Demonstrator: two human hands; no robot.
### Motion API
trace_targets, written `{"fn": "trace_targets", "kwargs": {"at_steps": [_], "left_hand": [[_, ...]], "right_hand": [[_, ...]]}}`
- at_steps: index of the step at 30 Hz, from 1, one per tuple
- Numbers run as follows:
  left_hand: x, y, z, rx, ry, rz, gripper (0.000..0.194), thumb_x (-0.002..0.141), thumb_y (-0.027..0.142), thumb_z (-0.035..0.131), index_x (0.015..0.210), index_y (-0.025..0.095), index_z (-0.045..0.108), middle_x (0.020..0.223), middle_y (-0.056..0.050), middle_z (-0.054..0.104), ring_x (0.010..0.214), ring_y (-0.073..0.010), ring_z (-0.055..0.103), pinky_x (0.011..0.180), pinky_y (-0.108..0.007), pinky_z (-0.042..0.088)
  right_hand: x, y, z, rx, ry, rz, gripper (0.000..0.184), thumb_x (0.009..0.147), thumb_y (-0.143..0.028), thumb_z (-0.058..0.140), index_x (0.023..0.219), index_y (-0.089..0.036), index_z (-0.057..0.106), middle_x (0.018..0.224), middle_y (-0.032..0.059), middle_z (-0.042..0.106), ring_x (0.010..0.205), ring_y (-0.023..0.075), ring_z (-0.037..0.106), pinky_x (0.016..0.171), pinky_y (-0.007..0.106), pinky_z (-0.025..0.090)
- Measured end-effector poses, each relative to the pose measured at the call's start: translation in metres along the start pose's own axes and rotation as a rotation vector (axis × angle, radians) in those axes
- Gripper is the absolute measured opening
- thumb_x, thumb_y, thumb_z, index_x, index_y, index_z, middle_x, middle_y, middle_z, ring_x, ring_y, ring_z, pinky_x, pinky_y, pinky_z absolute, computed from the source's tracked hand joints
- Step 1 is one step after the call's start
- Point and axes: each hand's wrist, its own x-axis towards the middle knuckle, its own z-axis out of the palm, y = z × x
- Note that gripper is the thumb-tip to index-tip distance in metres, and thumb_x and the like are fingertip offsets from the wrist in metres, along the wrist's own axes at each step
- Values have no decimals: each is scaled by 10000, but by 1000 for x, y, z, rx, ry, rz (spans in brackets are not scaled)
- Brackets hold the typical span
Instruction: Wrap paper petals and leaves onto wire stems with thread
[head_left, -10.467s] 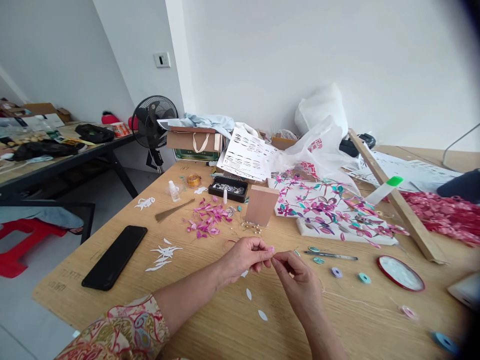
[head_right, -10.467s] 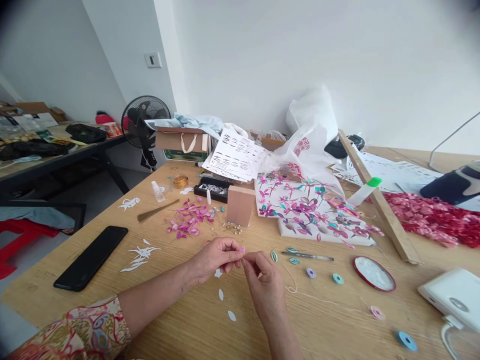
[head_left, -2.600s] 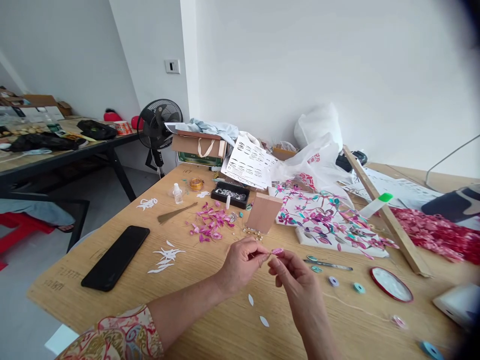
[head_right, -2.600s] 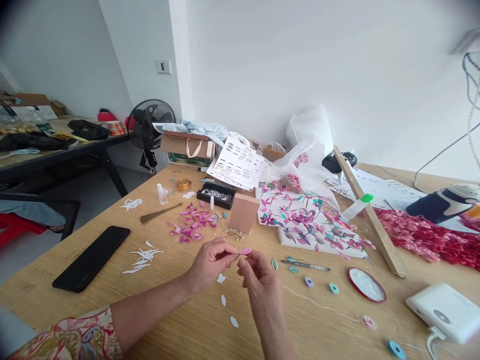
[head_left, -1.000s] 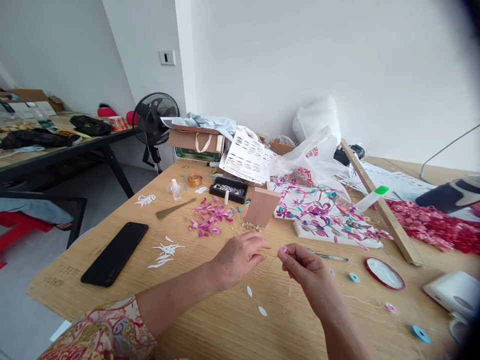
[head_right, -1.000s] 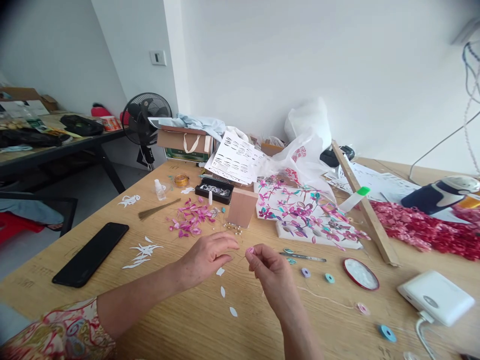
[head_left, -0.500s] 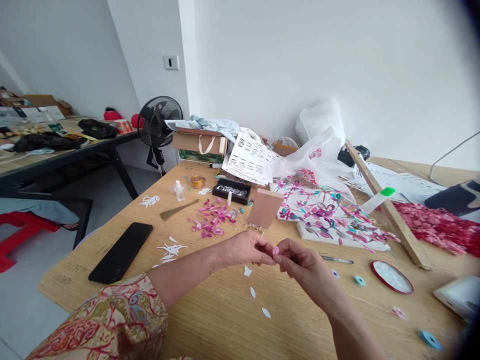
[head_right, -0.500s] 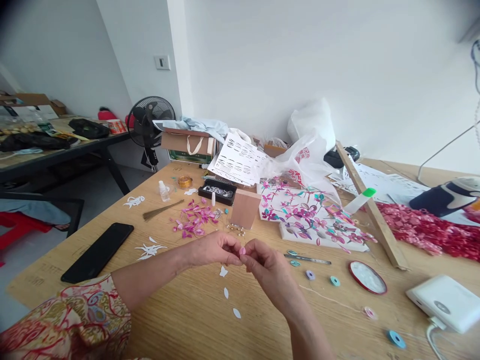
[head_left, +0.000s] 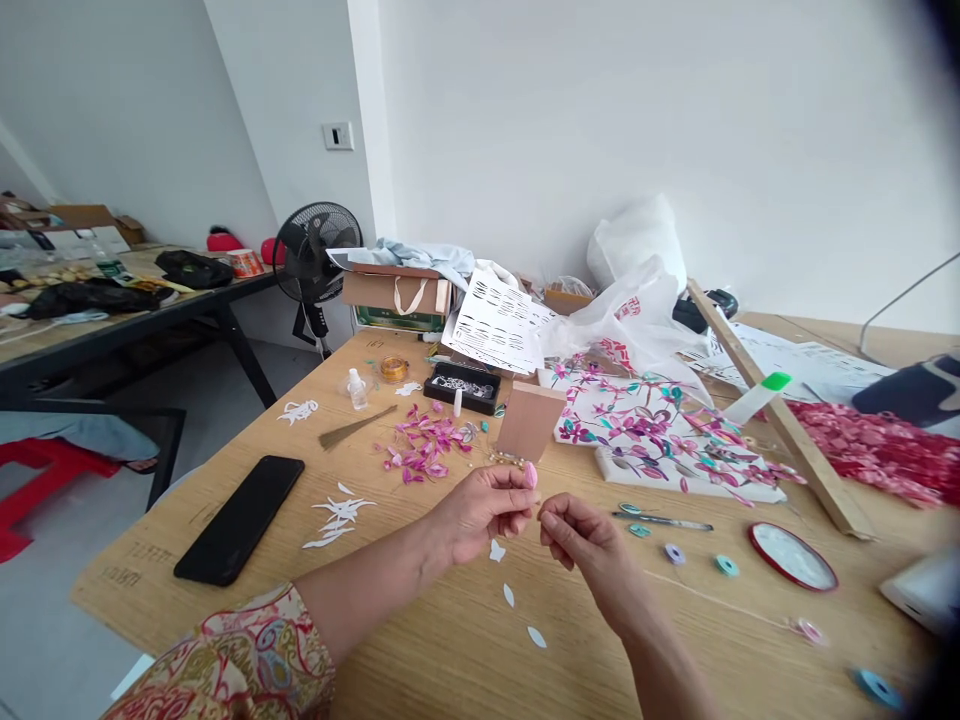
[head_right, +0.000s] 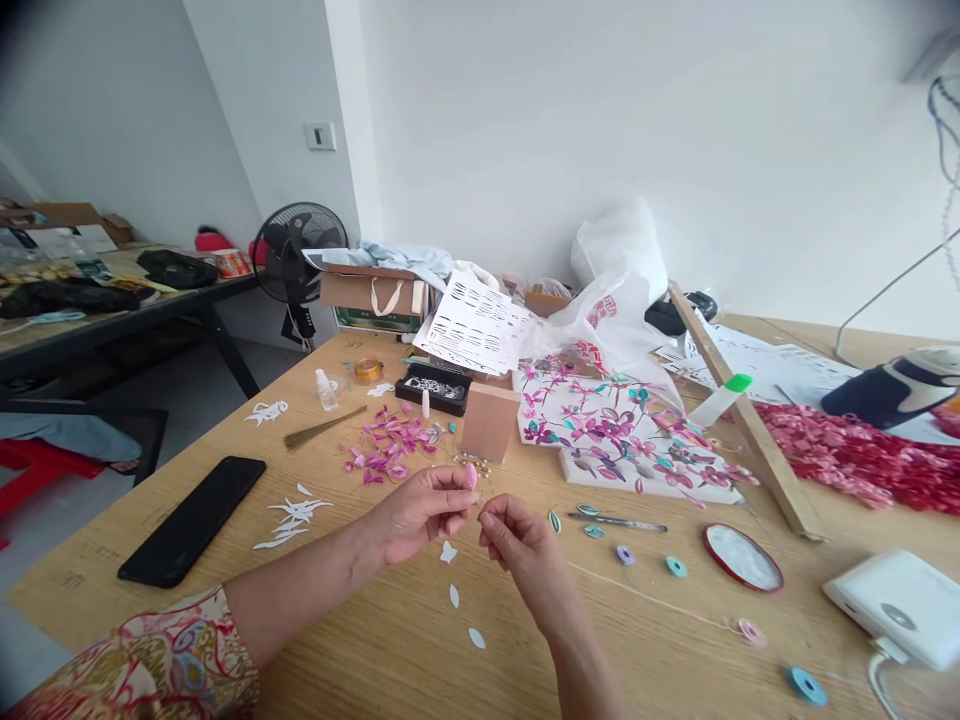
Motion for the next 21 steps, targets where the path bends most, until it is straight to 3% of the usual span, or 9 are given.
{"fn": "trace_targets", "kwargs": {"at_steps": [3, 6, 9, 12, 17, 21], "left_hand": [[1, -5, 2, -92, 79, 31, 232, 637, 282, 654, 725, 136, 498, 583, 39, 487, 441, -19, 424, 429, -134, 289], [4, -9, 4, -85, 145, 90, 256, 626, 309, 654, 718, 139, 486, 581, 34, 505, 432, -32, 444, 422, -143, 320], [6, -12, 4, 20, 185, 147, 254, 642, 337, 626, 716, 150, 472, 562, 41, 505, 409, -48, 455, 397, -156, 337], [9, -15, 2, 182, 204, 203, 249, 667, 364, 585, 675, 154, 452, 497, 56, 478, 374, -55, 445, 372, -161, 339], [10, -20, -4, 428, 232, 239, 219, 689, 368, 541, 688, 160, 473, 434, 69, 443, 346, -59, 426, 348, -157, 332], [7, -22, -5, 444, 215, 165, 248, 673, 385, 559, 744, 158, 488, 426, 74, 443, 326, -55, 415, 334, -152, 320]], "right_hand": [[-4, 12, 11, -44, 57, 11, 255, 725, -429, 505, 647, -189, 473, 523, -45, 471, 427, 75, 388, 401, 187, 279], [-13, 17, 24, -247, 120, -17, 236, 752, -406, 450, 652, -196, 490, 524, -27, 507, 447, 106, 455, 439, 208, 335], [-24, 14, 36, -544, 166, -93, 237, 785, -351, 394, 644, -200, 511, 515, -12, 542, 458, 124, 497, 472, 217, 347], [-32, 3, 41, -699, 170, -182, 260, 805, -317, 352, 632, -201, 508, 488, -12, 541, 448, 125, 509, 465, 210, 339], [-35, -19, 25, -748, 207, -248, 265, 820, -325, 352, 661, -202, 524, 489, -28, 520, 441, 105, 482, 448, 187, 340], [-29, -28, 3, -780, 309, -229, 267, 804, -363, 380, 651, -202, 529, 471, -40, 486, 424, 97, 435, 420, 183, 323]]}}
